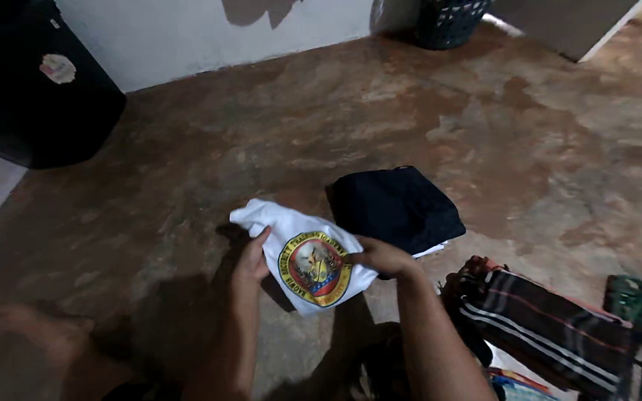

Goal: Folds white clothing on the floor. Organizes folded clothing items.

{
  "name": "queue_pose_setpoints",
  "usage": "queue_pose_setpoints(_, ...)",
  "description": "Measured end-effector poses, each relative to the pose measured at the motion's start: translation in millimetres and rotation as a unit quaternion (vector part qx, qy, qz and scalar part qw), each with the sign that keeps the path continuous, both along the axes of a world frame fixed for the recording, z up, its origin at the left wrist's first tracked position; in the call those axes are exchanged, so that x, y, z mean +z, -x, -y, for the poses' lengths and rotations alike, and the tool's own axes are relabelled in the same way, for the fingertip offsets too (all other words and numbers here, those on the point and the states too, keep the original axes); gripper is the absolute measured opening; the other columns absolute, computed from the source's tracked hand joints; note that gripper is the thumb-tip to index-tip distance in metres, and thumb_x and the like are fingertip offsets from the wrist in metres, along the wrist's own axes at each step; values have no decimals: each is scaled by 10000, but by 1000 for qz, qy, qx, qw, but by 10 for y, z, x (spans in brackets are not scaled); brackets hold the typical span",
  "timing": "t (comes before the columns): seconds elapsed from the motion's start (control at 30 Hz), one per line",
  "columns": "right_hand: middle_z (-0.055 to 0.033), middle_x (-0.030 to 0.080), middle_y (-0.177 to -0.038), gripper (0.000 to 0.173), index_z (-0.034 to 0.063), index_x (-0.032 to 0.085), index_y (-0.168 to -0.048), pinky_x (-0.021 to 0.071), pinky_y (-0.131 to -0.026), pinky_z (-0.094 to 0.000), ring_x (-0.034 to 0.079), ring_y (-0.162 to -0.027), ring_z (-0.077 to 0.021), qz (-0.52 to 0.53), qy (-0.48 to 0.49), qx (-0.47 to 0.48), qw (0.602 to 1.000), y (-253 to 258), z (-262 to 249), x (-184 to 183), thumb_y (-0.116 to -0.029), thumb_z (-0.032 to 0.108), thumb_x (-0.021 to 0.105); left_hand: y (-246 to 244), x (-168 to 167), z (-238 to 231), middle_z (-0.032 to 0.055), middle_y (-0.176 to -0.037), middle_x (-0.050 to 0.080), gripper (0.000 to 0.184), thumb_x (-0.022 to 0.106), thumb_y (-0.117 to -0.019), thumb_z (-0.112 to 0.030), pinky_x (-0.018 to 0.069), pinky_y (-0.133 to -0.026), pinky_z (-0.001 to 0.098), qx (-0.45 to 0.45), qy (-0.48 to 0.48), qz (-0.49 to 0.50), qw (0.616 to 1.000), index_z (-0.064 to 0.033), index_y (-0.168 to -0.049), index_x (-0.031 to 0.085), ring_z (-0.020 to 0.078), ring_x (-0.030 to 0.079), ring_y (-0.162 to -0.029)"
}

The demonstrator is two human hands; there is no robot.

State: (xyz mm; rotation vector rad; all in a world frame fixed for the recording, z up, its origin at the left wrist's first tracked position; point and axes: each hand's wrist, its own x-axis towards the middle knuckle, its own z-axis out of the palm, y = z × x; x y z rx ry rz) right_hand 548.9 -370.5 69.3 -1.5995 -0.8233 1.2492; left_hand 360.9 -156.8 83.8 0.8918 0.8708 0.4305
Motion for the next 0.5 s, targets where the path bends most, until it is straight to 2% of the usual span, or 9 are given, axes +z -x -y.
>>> queue_pose_setpoints(0.07,-57,720,-1089,492,44,549,-1366,618,-824,-322,713,-924,-116,-25,-109,-88,990,-154,302,107,-903,115,699,-297,263,58,89,-1095,714,357,415,-1102,-324,611,-851,375,-17,-17,36,999,-87,-1336,542,182,712,-981)
queue_pose_setpoints(0.17,20,743,-1055,496,130,615,-1283,625,-816,-303,718,-913,-93,-40,-279,-220,934,-313,646,123,-822,215,776,-799,628,172,68,-1079,723,336,417,-1100,-328,617,-858,376,-70,-39,111,991,-106,-1302,566,170,719,-983)
queue_pose_setpoints(0.23,33,724,-1106,519,175,601,-1308,619,-859,-316,708,-961,-98,-39,-370,-288,882,-395,751,132,-839,271,803,-1141,816,255,74,-1073,723,323,416,-1102,-313,613,-872,377,-104,-56,160,980,-98,-1291,567,172,718,-991)
queue_pose_setpoints(0.3,37,717,-1138,481,185,579,-1339,607,-892,-323,702,-996,-100,-42,-410,-354,840,-454,783,143,-887,213,741,-1456,872,279,81,-1127,709,361,400,-1106,-345,599,-915,391,-139,-69,187,970,-103,-1335,539,182,703,-1045)
queue_pose_setpoints(0.33,22,709,-1150,464,168,556,-1356,603,-908,-336,699,-1013,-111,-50,-401,-389,828,-483,792,127,-913,150,688,-1599,845,279,88,-1179,697,416,402,-1101,-395,587,-942,407,-147,-71,173,971,-112,-1381,523,193,690,-1088)
queue_pose_setpoints(0.4,-39,688,-1107,417,97,506,-1368,617,-851,-351,703,-954,-136,-74,-304,-482,819,-525,791,52,-960,32,569,-1815,630,269,122,-1322,642,560,414,-1074,-509,554,-1001,467,-147,-69,83,983,-131,-1486,457,244,643,-1200)
queue_pose_setpoints(0.47,-133,644,-1091,462,41,481,-1399,619,-715,-378,688,-842,-188,-67,-138,-564,812,-564,766,-104,-961,22,626,-1851,198,319,180,-1414,576,653,430,-1056,-560,534,-1000,527,-159,-50,-48,985,-115,-1532,404,318,609,-1245)
queue_pose_setpoints(0.5,-180,622,-1140,532,40,464,-1432,600,-694,-404,669,-850,-229,-53,-65,-586,806,-581,756,-191,-940,30,667,-1791,-47,384,211,-1434,550,677,435,-1052,-568,530,-979,541,-176,-43,-109,977,-94,-1533,399,352,604,-1235)
